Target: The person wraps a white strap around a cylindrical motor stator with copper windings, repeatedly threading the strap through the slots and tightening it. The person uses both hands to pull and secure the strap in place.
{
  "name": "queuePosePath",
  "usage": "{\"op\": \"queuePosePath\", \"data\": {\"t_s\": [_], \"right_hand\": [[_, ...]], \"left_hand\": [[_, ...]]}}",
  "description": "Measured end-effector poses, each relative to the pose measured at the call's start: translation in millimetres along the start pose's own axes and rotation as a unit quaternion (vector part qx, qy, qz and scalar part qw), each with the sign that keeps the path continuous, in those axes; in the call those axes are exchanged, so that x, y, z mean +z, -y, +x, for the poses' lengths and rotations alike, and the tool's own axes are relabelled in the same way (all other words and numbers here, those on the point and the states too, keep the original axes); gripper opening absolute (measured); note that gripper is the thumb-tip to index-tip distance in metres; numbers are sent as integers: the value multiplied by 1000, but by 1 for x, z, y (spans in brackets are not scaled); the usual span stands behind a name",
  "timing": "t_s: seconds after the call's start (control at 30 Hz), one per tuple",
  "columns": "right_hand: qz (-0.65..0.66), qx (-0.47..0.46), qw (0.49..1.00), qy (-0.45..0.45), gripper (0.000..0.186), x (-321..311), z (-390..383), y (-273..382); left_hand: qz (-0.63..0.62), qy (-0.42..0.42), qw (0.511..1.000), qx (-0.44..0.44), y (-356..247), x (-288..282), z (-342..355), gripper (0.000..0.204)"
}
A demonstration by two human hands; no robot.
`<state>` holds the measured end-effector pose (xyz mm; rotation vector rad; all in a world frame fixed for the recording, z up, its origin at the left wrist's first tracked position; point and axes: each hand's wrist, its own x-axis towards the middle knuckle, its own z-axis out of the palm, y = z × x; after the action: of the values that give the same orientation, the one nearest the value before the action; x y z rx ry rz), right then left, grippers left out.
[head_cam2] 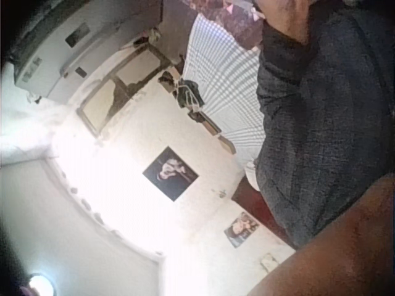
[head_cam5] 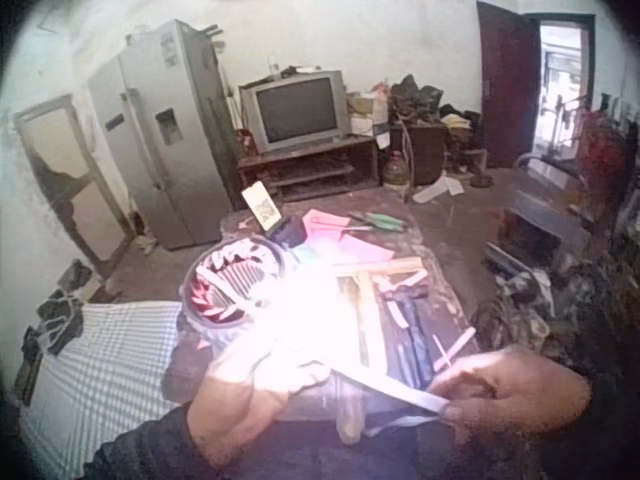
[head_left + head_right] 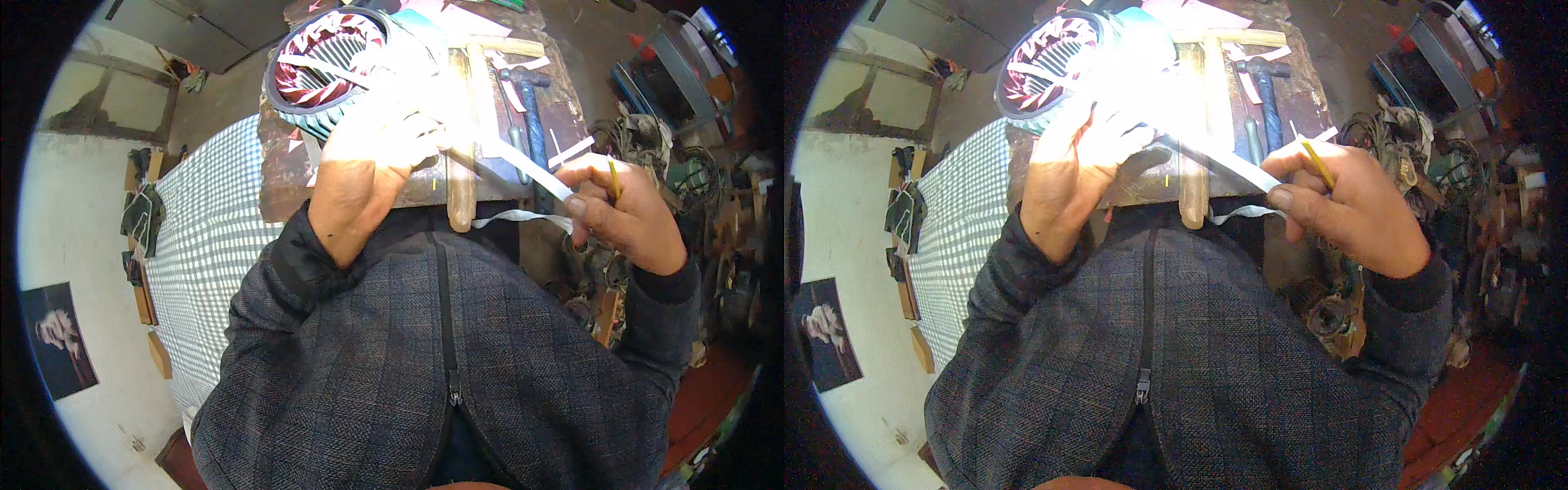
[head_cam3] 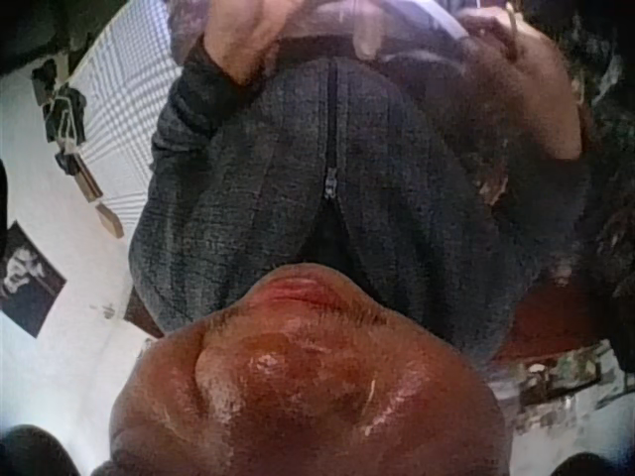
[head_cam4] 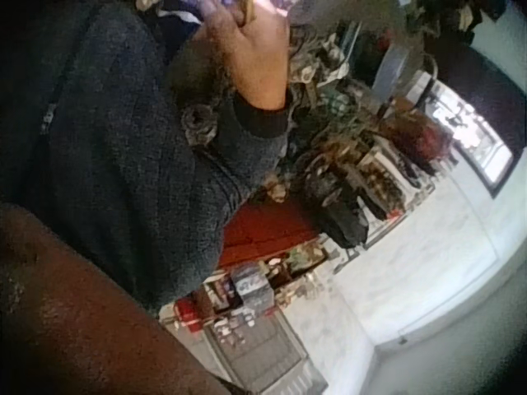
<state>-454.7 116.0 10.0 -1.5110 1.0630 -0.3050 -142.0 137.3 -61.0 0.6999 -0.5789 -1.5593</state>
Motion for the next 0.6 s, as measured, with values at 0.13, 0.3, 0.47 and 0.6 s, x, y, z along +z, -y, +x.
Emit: {"op": "queuePosePath", "data": {"t_s": [0.13,0.3,0.47,0.6], "right_hand": [[-16,8,998,-59,20,-3,-13,-4],[1,-33,995,-98,16,-7,-23,-14],[-1,-64,991,-120,21,-12,-36,-23],[-39,-66,987,-144,15,-17,-46,-28]], "left_hand": [[-29,4,1000,-1,2,-1,3,41],[24,5,999,30,7,-1,7,35],[83,11,996,41,8,4,9,30],[32,-5,999,21,14,10,15,36]]}}
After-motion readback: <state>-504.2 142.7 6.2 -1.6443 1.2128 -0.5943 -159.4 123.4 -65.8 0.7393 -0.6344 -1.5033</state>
